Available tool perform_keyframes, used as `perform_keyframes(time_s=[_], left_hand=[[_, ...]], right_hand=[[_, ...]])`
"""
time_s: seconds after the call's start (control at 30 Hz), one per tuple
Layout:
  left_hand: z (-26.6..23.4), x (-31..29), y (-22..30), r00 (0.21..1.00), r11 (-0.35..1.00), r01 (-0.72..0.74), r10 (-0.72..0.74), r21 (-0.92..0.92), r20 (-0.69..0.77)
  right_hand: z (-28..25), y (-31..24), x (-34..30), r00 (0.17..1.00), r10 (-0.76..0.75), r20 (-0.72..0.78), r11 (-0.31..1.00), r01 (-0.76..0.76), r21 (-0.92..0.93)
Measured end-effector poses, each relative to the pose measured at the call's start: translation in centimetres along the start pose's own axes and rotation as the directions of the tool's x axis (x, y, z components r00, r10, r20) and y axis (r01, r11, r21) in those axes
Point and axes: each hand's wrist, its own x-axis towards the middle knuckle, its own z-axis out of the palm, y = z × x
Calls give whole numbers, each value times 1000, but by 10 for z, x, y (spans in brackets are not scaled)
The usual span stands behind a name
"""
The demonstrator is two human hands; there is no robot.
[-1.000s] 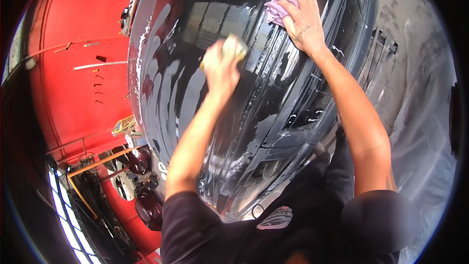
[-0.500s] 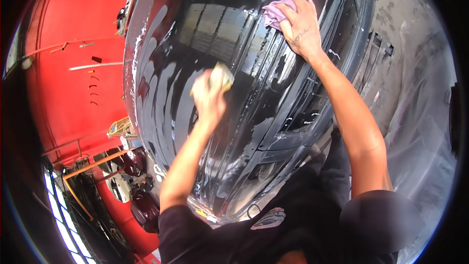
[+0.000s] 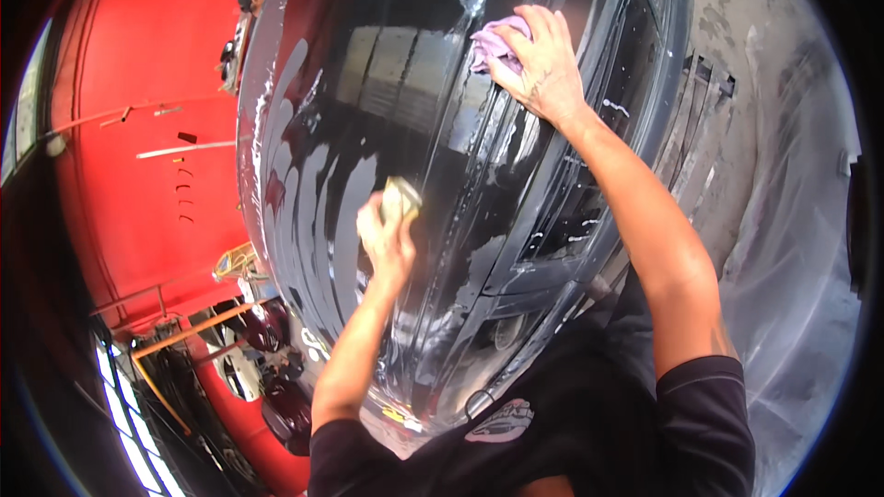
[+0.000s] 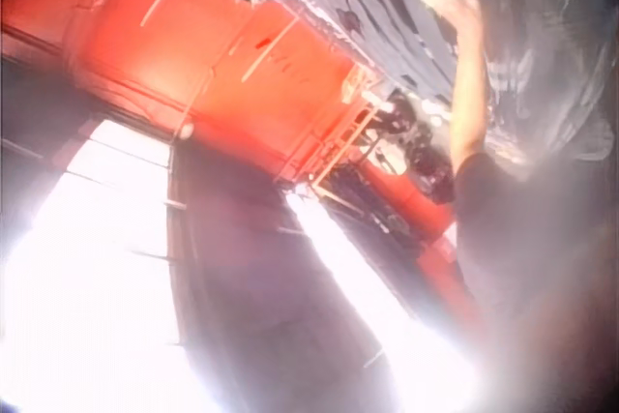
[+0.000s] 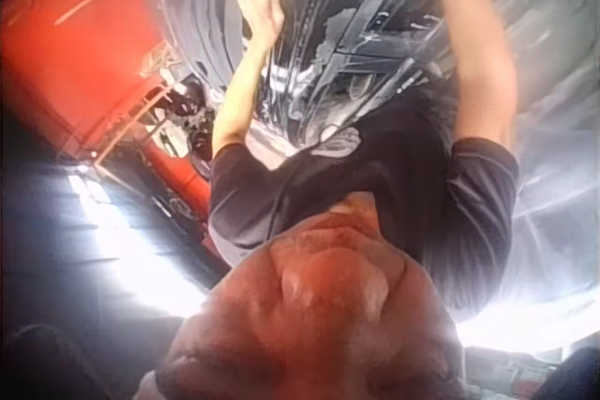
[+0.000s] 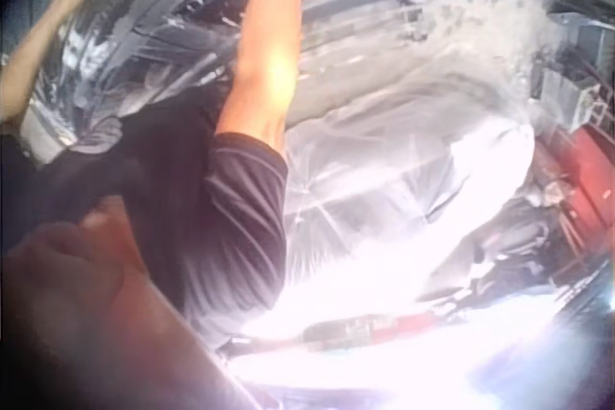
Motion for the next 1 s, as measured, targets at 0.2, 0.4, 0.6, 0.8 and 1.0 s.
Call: perform_keyframes(time_s=[0.2,0.4,0.6,0.8,1.0], left_hand=[[65,255,34,962,976,-207,216,66,-168],[3,42,3,994,994,-107,107,1,-29],[-51,-142,-16,981,974,166,-179,151,80],[-31,-7,-7,999,999,22,-23,49,26],[-35,-117,11,967,968,250,-250,-18,-44]], right_hand=[[10,-12,-1,997,33,64,999,-36,36],[6,23,-2,997,-63,-38,994,59,-93],[-5,-12,2,996,-64,-67,997,66,27],[-10,-22,7,989,-108,-100,990,115,75],[-12,-23,12,993,-67,-94,997,69,20]])
